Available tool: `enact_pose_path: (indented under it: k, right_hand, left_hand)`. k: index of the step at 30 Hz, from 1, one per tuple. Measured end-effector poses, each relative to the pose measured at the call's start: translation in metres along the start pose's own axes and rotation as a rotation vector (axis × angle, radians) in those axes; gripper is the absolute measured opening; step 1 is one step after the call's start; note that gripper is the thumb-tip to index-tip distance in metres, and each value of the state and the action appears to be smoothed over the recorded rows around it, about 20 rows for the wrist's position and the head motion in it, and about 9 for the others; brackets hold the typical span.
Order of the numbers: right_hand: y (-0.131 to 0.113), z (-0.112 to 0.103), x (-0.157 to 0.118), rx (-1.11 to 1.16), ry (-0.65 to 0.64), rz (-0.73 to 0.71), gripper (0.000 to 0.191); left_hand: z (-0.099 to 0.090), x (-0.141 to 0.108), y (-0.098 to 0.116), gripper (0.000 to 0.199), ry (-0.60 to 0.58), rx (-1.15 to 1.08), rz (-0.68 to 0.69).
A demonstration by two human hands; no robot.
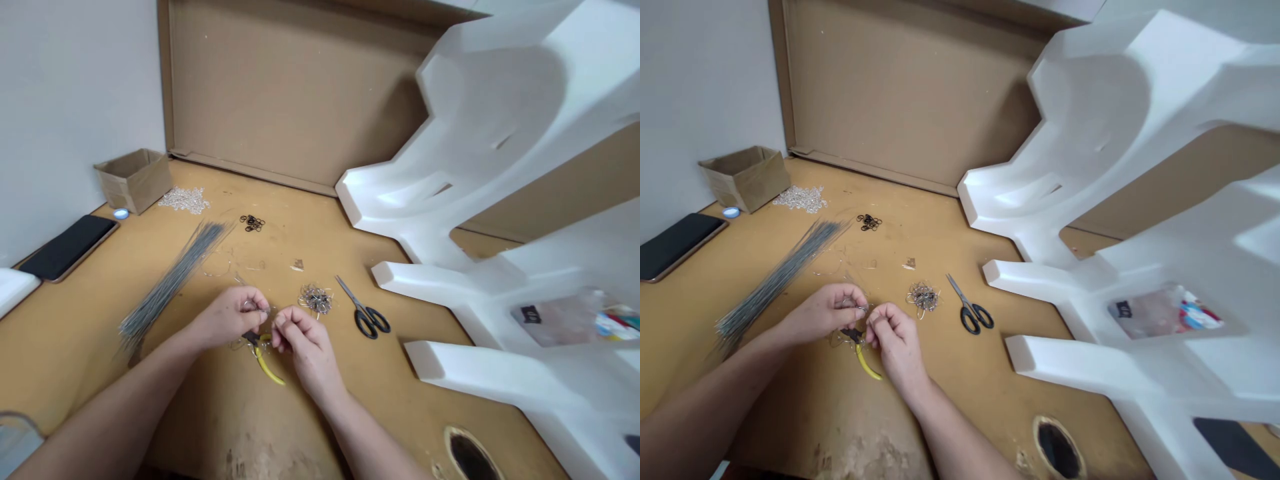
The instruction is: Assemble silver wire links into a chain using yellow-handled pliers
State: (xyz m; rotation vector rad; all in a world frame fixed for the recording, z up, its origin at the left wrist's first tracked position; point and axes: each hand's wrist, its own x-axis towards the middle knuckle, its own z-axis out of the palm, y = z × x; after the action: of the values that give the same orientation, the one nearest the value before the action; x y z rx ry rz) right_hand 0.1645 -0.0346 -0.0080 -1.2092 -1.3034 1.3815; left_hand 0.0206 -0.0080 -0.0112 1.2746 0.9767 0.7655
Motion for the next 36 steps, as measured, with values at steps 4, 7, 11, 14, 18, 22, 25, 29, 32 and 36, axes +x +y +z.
enact_pose_path:
  k: [4,7,11,14,18,22,25,29,32,36]
  right_hand:
    - [0.001,-0.001,0.0,-0.001,-0.006,0.002,0.016]
    - [0.001,-0.001,0.0,-0.008,-0.014,0.001,0.017]
    - [0.002,-0.001,0.0,-0.043,-0.028,-0.02,0.018]
    - [0.001,-0.002,0.0,-0.131,-0.042,-0.059,0.018]
    - [0.0,-0.006,-0.001,-0.336,-0.051,-0.154,0.021]
    - [-0.004,-0.013,0.001,-0.473,-0.028,-0.204,0.02]
    - [-0.009,-0.02,0.004,-0.583,-0.027,-0.236,0.018]
    - [-0.016,-0.027,0.004,-0.843,-0.188,-0.257,0.011]
    - [-0.019,-0.026,0.001,-1.079,-0.348,-0.221,0.006]
    - [-0.018,-0.02,-0.003,-1.254,-0.457,-0.16,0.024]
  left_hand:
    - [0.002,0.0,0.0,0.001,0.031,0.034,-0.01]
    - [0.003,0.0,-0.001,0.004,0.046,0.082,-0.018]
    - [0.004,0.0,0.0,0.007,0.066,0.12,-0.015]
    - [0.005,0.0,0.002,0.008,0.09,0.144,-0.009]
    - [0.005,-0.002,0.005,0.007,0.114,0.155,-0.009]
    - [0.003,-0.002,0.004,0.005,0.142,0.159,0.019]
    - [0.0,-0.001,0.002,0.004,0.153,0.114,0.03]
    - [-0.005,0.0,0.002,0.003,0.182,0.048,0.046]
    - [-0.008,0.001,0.004,0.004,0.208,0.02,0.038]
    - [-0.012,0.001,0.005,0.007,0.218,-0.042,0.022]
